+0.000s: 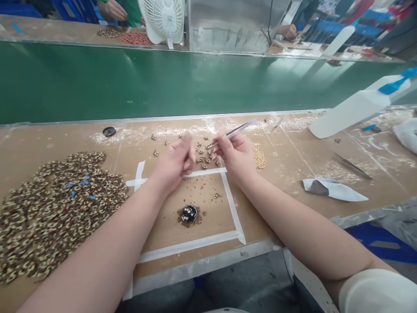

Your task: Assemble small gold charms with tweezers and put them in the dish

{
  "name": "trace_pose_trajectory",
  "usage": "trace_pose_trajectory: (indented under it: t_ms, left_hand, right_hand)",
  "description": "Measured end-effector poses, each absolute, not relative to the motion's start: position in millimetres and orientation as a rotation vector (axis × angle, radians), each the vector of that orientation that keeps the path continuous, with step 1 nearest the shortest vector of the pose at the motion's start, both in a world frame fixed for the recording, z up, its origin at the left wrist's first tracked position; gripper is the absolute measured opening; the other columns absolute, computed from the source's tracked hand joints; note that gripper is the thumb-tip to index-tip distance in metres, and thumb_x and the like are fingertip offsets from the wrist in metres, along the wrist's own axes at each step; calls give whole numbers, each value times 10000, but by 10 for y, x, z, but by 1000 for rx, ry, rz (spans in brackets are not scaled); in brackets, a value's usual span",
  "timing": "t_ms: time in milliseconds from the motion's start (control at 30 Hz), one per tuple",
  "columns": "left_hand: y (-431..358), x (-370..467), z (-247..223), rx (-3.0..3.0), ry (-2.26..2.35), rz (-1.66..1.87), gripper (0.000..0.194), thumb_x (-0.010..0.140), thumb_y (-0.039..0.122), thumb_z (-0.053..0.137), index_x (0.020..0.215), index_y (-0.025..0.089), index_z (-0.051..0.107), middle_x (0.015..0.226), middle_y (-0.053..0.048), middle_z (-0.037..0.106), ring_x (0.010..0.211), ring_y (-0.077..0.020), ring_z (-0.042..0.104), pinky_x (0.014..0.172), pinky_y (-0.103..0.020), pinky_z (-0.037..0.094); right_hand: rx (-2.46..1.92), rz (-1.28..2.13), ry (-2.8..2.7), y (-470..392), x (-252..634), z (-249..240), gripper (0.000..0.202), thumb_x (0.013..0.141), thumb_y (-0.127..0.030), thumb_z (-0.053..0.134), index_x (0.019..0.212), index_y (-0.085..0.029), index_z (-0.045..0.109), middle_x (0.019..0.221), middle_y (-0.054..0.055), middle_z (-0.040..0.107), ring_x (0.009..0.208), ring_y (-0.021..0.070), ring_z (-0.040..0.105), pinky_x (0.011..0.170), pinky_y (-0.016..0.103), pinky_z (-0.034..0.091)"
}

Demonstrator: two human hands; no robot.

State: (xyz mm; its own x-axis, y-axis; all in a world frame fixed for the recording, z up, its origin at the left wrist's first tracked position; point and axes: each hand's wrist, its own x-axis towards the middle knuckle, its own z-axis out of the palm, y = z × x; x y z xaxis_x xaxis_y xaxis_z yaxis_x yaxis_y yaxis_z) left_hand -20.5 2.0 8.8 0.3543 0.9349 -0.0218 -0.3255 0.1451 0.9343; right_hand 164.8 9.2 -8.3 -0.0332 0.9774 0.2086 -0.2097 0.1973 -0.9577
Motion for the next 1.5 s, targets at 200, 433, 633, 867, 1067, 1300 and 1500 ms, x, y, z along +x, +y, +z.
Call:
trace_pose_trajectory:
  t_ms: [200,433,633,867,1067,1300,1500]
  left_hand:
    - [113,-341,365,910,857,1432,666,1053,605,643,653,211,285,603,48,239,476,-98,200,402,-267,160]
    - [-14,-249,322,833,781,1297,447,939,532,841,802,224,548,704,57,404,501,-67,302,385,-190,191]
    - [-67,-194,151,847,613,1045,458,814,584,927,753,205,677,632,78,508,393,-8,208,375,-158,187]
    - [-108,-126,160,869,607,939,567,905,622,829,663,183,564,559,63,471,360,-26,239,365,-158,216]
    - [-146,-53,192,809,680,894,530,969,580,771,720,188,517,649,52,455,390,-22,285,380,-149,228]
    - [-152,-61,212,738,652,865,417,1020,536,717,827,225,519,700,42,498,415,-36,284,378,-137,180]
    - [-140,-67,207,777,614,879,338,1045,465,703,855,208,592,724,42,528,433,-26,206,370,-117,190]
  right_hand:
    - [-851,1238,-1150,129,1685,-65,542,930,-760,716,855,-227,647,647,-32,600,514,97,580,537,280,530]
    - [-804,1302,-1079,95,1658,31,541,799,-719,871,922,-218,709,707,-24,670,566,105,629,575,277,581]
    - [-608,1385,-1146,-36,1649,195,333,874,-513,897,996,-226,778,771,-10,768,674,132,756,686,287,658]
    - [-613,1320,-1195,-89,1633,181,365,894,-562,860,860,-209,772,696,-17,730,611,123,710,644,288,649]
    - [-599,1293,-1234,-86,1629,143,332,915,-530,849,850,-213,773,719,-12,733,642,124,712,656,278,642]
    - [-577,1320,-1215,-81,1636,139,287,913,-493,865,866,-221,788,740,-12,759,621,122,722,637,263,650]
    - [-613,1281,-1215,-85,1633,174,398,916,-595,823,845,-210,756,706,-7,746,607,121,709,631,272,637]
